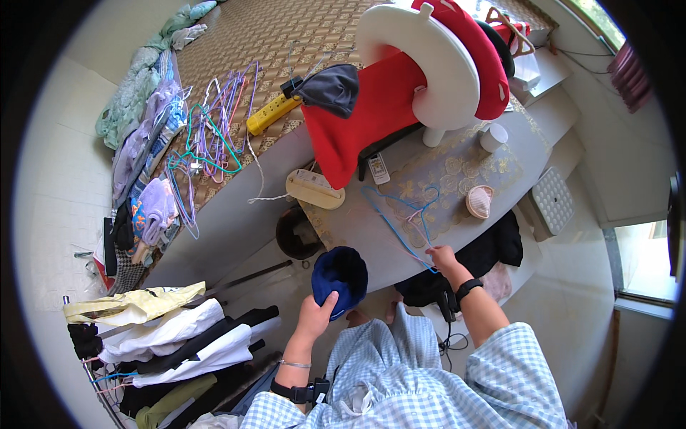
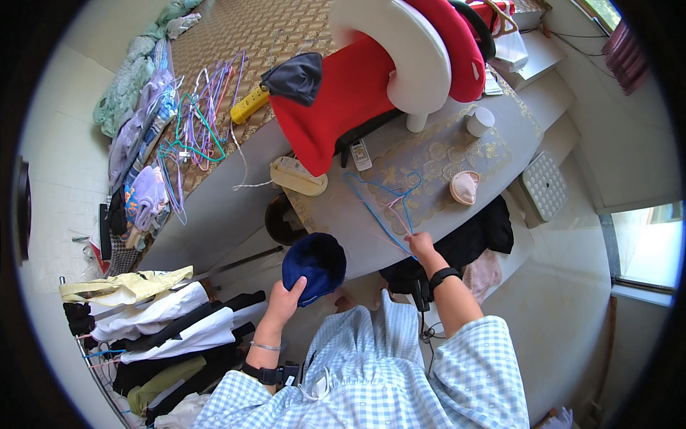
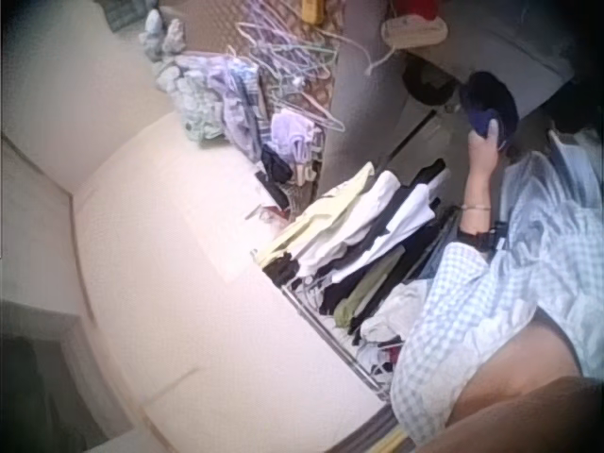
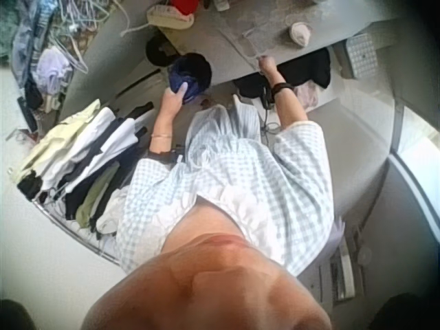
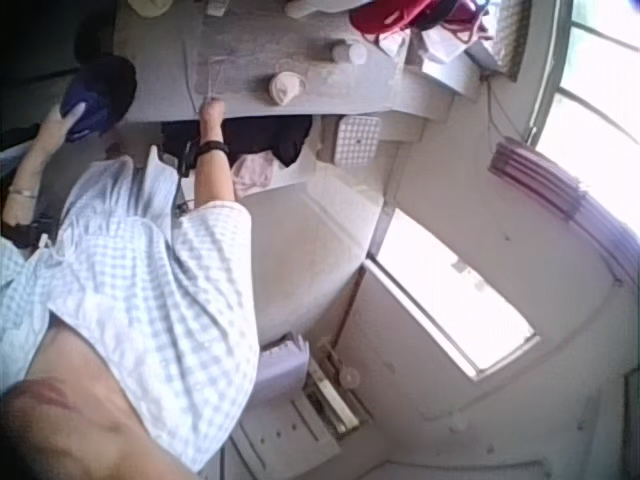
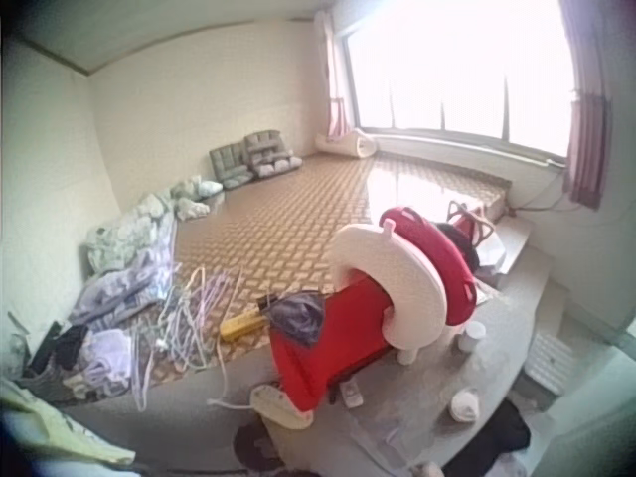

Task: The person takes clothing items from a table and bed, places them onto hangers, and hangs them onto a rack and inside a wardrobe.

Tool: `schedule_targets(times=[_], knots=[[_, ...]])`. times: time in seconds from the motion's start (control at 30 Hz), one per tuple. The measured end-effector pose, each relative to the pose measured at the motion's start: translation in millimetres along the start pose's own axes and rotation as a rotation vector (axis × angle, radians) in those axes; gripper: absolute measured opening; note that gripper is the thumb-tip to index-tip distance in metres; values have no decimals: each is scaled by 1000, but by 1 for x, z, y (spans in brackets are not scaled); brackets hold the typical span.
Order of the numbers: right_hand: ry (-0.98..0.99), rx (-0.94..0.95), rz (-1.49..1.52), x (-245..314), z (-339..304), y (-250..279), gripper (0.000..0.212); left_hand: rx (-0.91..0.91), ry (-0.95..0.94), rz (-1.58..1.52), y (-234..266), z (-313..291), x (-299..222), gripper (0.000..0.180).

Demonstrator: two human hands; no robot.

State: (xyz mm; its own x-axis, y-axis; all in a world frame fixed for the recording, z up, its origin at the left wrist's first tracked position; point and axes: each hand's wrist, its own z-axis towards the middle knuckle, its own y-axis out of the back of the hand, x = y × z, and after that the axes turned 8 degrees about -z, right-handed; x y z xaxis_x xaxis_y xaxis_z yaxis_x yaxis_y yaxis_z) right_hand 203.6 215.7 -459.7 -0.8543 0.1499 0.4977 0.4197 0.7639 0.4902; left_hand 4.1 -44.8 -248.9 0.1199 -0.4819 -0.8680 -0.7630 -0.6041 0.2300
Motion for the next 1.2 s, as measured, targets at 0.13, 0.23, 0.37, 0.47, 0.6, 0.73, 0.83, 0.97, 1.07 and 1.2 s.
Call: schedule_targets(times=[0.13,0.23,0.37,0.47,0.6,0.73,0.83,0.97,1.07,1.2], knots=[[-347,655,882,12,-7,25,21,-66,-11,-42,-6,-6,-8,35],[-361,617,885,26,-23,33,21,-72,-33,-64,-9,-9,-13,34],[-139,753,862,50,-60,55,22,-134,-58,-26,1,-11,-7,37],[98,822,755,77,-102,81,20,-115,-110,-193,2,-8,-10,41],[260,832,661,93,-147,94,20,-12,-57,-534,24,1,16,36],[499,712,375,107,-169,94,24,-240,-244,-668,17,-3,-26,27],[561,726,270,115,-181,99,27,-118,-269,-395,31,-10,-56,27],[765,760,365,158,-210,100,34,38,-440,-128,22,-9,-78,28],[705,805,563,189,-233,104,29,121,-326,-74,25,-12,-95,36],[785,533,371,210,-249,123,21,278,-399,25,45,-8,-107,56]])
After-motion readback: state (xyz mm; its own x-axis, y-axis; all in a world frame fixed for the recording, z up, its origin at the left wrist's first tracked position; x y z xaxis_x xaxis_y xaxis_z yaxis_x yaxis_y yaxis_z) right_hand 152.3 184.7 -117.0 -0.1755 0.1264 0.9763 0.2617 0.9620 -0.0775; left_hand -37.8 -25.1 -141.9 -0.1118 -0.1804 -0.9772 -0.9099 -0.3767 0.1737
